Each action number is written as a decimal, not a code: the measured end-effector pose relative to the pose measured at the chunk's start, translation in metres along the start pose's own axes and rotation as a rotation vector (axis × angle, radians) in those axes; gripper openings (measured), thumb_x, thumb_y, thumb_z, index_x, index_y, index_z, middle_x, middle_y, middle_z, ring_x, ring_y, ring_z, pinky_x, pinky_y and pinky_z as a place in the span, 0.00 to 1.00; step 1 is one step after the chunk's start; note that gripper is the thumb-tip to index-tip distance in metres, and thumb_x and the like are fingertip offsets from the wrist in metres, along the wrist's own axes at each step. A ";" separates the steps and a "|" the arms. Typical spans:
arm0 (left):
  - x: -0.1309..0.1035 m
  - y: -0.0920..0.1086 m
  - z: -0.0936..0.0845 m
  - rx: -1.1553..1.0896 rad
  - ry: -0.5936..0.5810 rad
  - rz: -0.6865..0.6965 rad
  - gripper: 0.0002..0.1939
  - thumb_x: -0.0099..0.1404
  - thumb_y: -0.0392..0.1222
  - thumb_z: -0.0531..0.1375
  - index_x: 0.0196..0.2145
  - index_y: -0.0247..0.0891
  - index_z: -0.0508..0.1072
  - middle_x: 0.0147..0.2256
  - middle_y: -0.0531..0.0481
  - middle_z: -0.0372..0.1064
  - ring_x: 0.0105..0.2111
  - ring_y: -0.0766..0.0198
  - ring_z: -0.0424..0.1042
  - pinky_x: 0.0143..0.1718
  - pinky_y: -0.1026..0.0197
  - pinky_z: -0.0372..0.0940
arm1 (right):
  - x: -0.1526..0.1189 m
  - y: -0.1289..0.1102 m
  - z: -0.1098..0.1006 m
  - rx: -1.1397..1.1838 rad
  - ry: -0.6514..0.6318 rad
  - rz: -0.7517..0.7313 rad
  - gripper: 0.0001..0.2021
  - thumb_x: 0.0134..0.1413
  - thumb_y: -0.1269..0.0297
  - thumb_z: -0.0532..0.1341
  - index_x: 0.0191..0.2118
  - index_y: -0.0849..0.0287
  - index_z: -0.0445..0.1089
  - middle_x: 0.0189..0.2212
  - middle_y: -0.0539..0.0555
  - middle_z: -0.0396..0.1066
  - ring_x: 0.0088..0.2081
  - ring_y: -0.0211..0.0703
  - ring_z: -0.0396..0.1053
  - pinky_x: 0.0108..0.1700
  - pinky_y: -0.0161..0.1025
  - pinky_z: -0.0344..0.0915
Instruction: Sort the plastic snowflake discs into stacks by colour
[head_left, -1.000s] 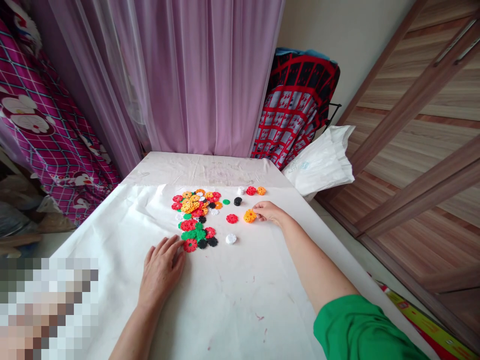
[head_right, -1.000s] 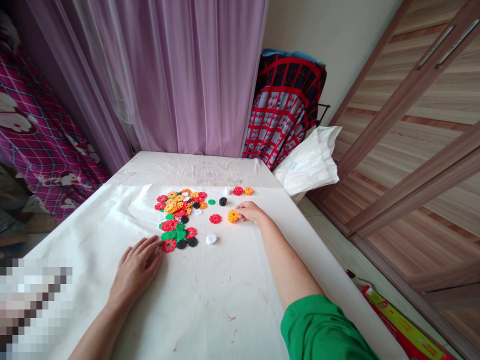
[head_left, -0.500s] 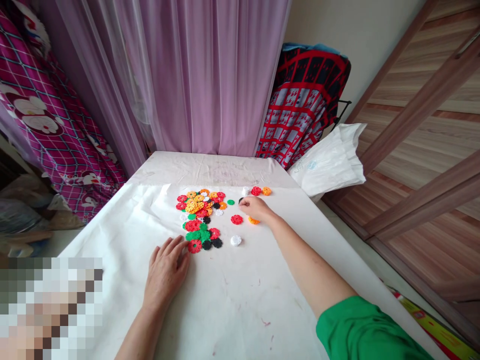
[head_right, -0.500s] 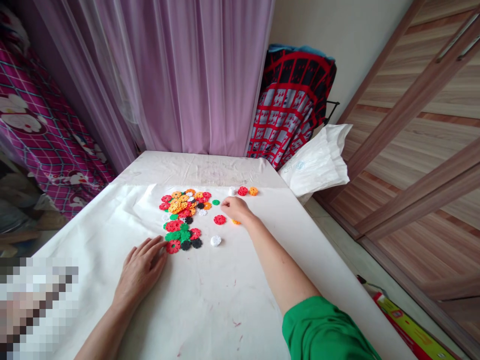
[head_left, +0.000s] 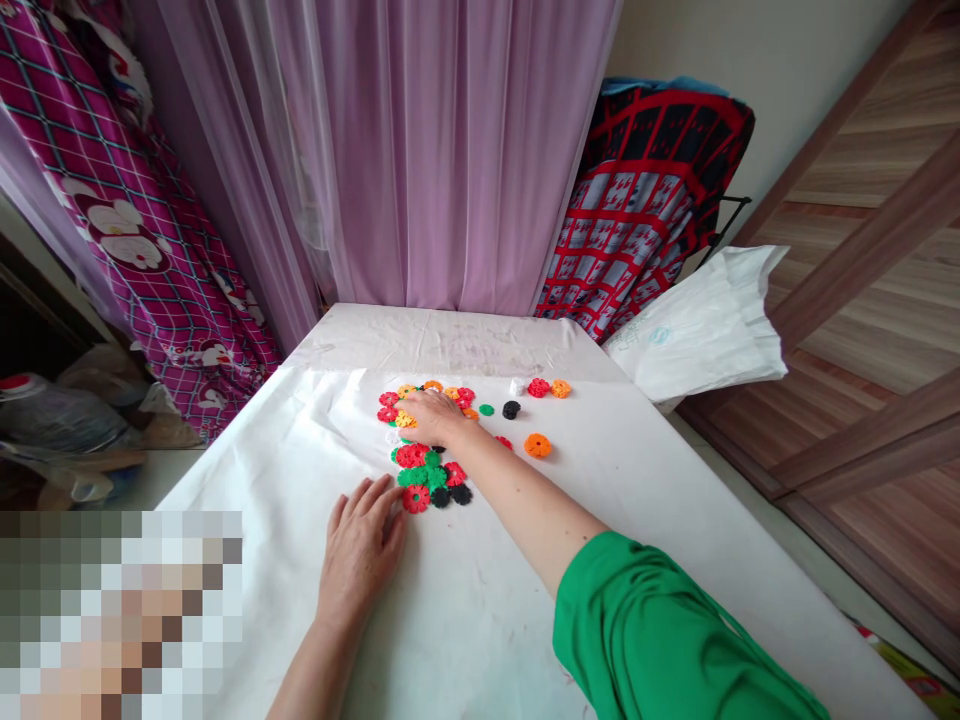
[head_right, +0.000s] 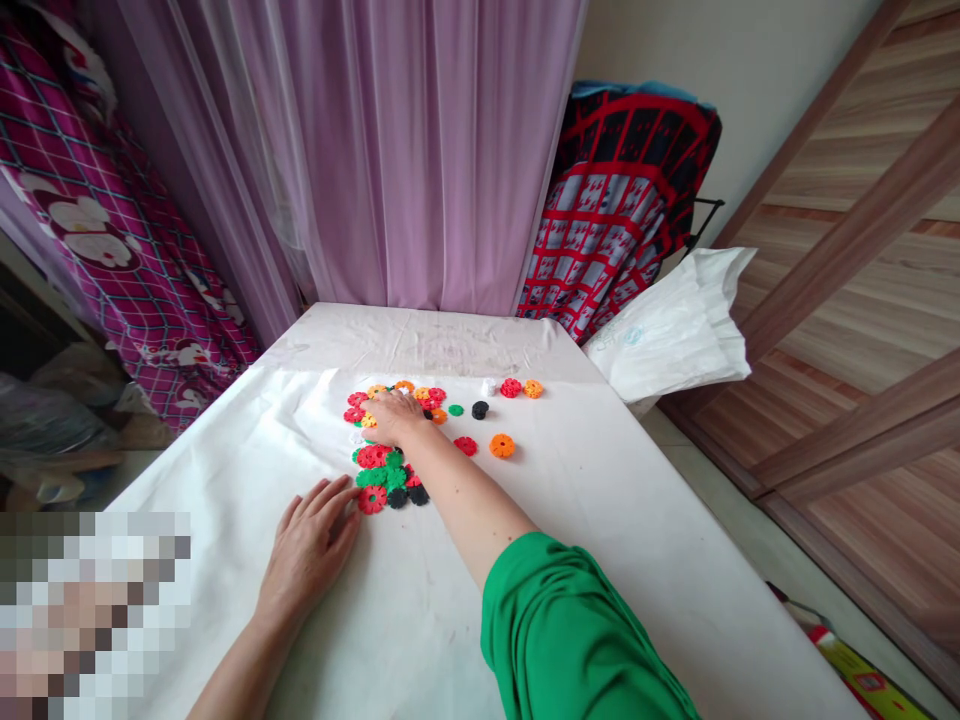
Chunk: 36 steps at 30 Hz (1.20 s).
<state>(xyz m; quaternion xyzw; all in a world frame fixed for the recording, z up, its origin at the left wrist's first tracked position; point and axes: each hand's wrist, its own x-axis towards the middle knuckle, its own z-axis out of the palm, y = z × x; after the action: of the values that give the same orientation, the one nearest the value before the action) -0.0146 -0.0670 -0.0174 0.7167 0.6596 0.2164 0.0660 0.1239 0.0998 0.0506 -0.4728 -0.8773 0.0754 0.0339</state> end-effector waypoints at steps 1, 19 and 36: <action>0.000 0.000 0.000 0.000 -0.005 0.000 0.19 0.69 0.44 0.51 0.53 0.48 0.73 0.60 0.49 0.68 0.63 0.51 0.61 0.63 0.39 0.54 | 0.002 -0.001 0.002 -0.020 -0.019 -0.006 0.18 0.58 0.56 0.60 0.54 0.48 0.71 0.56 0.52 0.70 0.57 0.51 0.64 0.58 0.48 0.60; -0.001 0.001 0.000 -0.009 -0.011 -0.007 0.19 0.68 0.44 0.51 0.53 0.48 0.73 0.60 0.49 0.67 0.63 0.51 0.61 0.64 0.39 0.52 | -0.053 0.050 0.016 0.484 0.241 0.287 0.18 0.48 0.67 0.64 0.47 0.53 0.75 0.46 0.51 0.77 0.48 0.44 0.72 0.54 0.41 0.66; 0.002 -0.005 0.003 -0.011 0.005 -0.001 0.20 0.69 0.48 0.49 0.53 0.49 0.74 0.60 0.49 0.67 0.63 0.52 0.61 0.63 0.41 0.52 | -0.181 0.142 0.007 0.298 0.447 0.531 0.14 0.47 0.66 0.64 0.44 0.52 0.70 0.45 0.52 0.76 0.49 0.46 0.72 0.51 0.44 0.66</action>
<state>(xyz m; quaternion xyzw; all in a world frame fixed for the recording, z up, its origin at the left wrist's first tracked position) -0.0176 -0.0641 -0.0219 0.7155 0.6589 0.2220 0.0683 0.3395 0.0254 0.0221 -0.6786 -0.6744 0.1035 0.2721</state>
